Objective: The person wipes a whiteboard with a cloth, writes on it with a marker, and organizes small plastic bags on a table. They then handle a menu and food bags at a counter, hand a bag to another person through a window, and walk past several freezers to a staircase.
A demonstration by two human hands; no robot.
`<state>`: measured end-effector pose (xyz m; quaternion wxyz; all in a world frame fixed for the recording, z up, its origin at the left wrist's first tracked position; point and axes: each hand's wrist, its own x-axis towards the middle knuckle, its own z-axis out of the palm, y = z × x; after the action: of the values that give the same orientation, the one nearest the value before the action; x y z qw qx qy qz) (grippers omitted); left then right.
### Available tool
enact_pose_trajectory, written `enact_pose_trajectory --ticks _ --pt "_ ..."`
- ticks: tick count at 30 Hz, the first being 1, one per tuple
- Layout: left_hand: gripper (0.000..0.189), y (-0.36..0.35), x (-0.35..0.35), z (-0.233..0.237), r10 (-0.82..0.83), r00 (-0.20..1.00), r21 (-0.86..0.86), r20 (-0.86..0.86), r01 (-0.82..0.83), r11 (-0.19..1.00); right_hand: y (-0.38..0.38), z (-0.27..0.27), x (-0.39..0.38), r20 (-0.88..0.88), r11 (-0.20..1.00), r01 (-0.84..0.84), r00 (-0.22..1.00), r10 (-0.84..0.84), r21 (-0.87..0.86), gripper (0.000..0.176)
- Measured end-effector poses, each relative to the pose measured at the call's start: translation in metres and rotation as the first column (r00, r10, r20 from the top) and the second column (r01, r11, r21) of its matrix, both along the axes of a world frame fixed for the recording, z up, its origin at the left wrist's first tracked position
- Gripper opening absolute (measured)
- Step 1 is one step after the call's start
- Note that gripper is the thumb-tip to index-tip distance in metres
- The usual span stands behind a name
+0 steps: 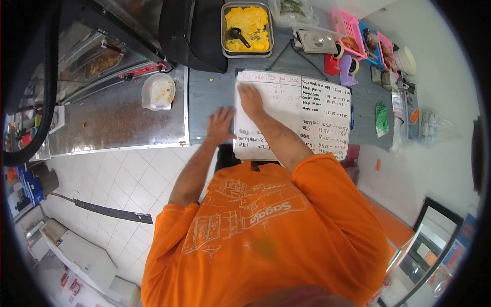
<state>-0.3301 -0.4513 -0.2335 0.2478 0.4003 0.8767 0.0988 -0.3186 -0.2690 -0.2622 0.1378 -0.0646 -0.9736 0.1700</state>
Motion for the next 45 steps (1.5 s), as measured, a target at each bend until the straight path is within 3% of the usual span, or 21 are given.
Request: enact_pose_trajectory --ticks 3,6,8,10,12,14,16,18,19,20,21,22,23,25,26,28,31,36,37,40,45 --pt "0.106 0.000 0.001 0.004 0.005 1.000 -0.008 0.006 -0.005 1.000 0.003 0.003 -0.004 -0.034 0.999 0.023 0.999 -0.022 0.034 0.033" --pt "0.106 0.001 0.001 0.009 0.005 1.000 -0.033 0.018 -0.005 0.999 0.016 0.001 0.006 0.104 0.999 0.019 0.994 -0.024 0.046 0.029" --pt "0.106 0.003 0.000 0.011 -0.001 1.000 -0.036 0.013 0.002 0.999 0.037 -0.007 0.021 0.080 0.943 0.215 0.967 -0.242 0.255 0.024" --pt "0.107 0.002 0.002 0.009 0.002 1.000 -0.043 -0.007 -0.003 0.999 0.064 0.002 0.039 0.138 0.952 0.281 0.945 -0.297 0.122 0.029" --pt "0.107 0.002 0.004 0.012 -0.003 1.000 -0.051 0.003 0.003 0.999 0.094 -0.002 0.048 0.264 0.883 0.437 0.884 -0.387 -0.170 0.030" --pt "0.107 0.005 0.000 0.013 0.008 1.000 -0.050 0.010 -0.008 0.999 0.118 0.025 0.055 0.157 0.798 0.494 0.869 -0.470 -0.344 0.029" --pt "0.108 0.002 0.003 0.009 0.006 1.000 -0.038 -0.001 -0.006 0.999 0.125 0.019 0.060 0.153 0.830 0.472 0.881 -0.447 -0.295 0.029" --pt "0.108 0.002 0.002 0.008 0.002 1.000 -0.041 0.000 -0.002 0.999 0.113 0.004 0.051 0.228 0.816 0.577 0.800 -0.555 -0.041 0.028" --pt "0.108 0.002 0.001 0.007 -0.003 1.000 -0.047 0.001 0.003 0.999 0.100 -0.009 0.044 0.160 0.845 0.525 0.829 -0.535 0.103 0.026" --pt "0.108 0.003 0.001 0.007 0.002 1.000 -0.049 0.003 -0.002 0.999 0.081 -0.001 0.035 0.233 0.848 0.513 0.815 -0.530 0.135 0.025" --pt "0.108 0.005 0.000 0.009 0.000 1.000 -0.059 0.000 0.000 0.998 0.064 -0.008 0.027 0.176 0.853 0.515 0.835 -0.522 0.085 0.018" --pt "0.108 0.004 0.001 0.010 -0.005 1.000 -0.069 0.000 0.005 0.998 0.050 -0.013 0.021 0.158 0.901 0.391 0.893 -0.421 0.187 0.018" --pt "0.108 0.002 0.003 0.009 -0.004 1.000 -0.072 0.004 0.004 0.997 0.027 -0.009 0.012 0.115 0.887 0.420 0.888 -0.445 0.190 0.019" --pt "0.109 0.003 0.001 0.009 -0.008 1.000 -0.056 -0.004 0.008 0.998 0.002 -0.012 -0.003 0.088 0.931 0.286 0.946 -0.312 0.225 0.019" --pt "0.109 0.004 0.001 0.011 -0.011 1.000 -0.057 -0.005 0.011 0.998 -0.012 -0.020 -0.011 -0.024 0.921 0.264 0.963 -0.269 0.288 0.018" --pt "0.109 0.006 0.001 0.014 -0.039 0.999 -0.111 -0.015 0.037 0.993 -0.035 -0.006 -0.026 0.066 0.956 0.274 0.957 -0.282 0.106 0.019" --pt "0.109 0.005 0.003 0.010 -0.021 1.000 -0.064 -0.009 0.020 0.998 -0.016 -0.009 -0.013 -0.035 0.981 0.112 0.994 -0.107 0.156 0.020" --pt "0.109 0.008 0.005 0.016 -0.017 1.000 -0.115 0.010 0.018 0.993 0.065 -0.020 0.044 0.086 0.890 0.391 0.904 -0.420 0.232 0.022" --pt "0.109 0.009 0.004 0.017 -0.008 1.000 -0.125 0.007 0.009 0.992 0.069 0.001 0.049 0.170 0.877 0.461 0.861 -0.479 0.135 0.021" --pt "0.108 0.009 0.005 0.012 -0.007 1.000 -0.120 -0.003 0.007 0.993 0.051 0.014 0.028 0.237 0.838 0.527 0.804 -0.545 0.139 0.020" --pt "0.108 0.013 0.003 0.019 -0.019 1.000 -0.169 0.010 0.021 0.985 -0.018 -0.011 -0.023 0.080 0.947 0.297 0.948 -0.308 0.123 0.019"
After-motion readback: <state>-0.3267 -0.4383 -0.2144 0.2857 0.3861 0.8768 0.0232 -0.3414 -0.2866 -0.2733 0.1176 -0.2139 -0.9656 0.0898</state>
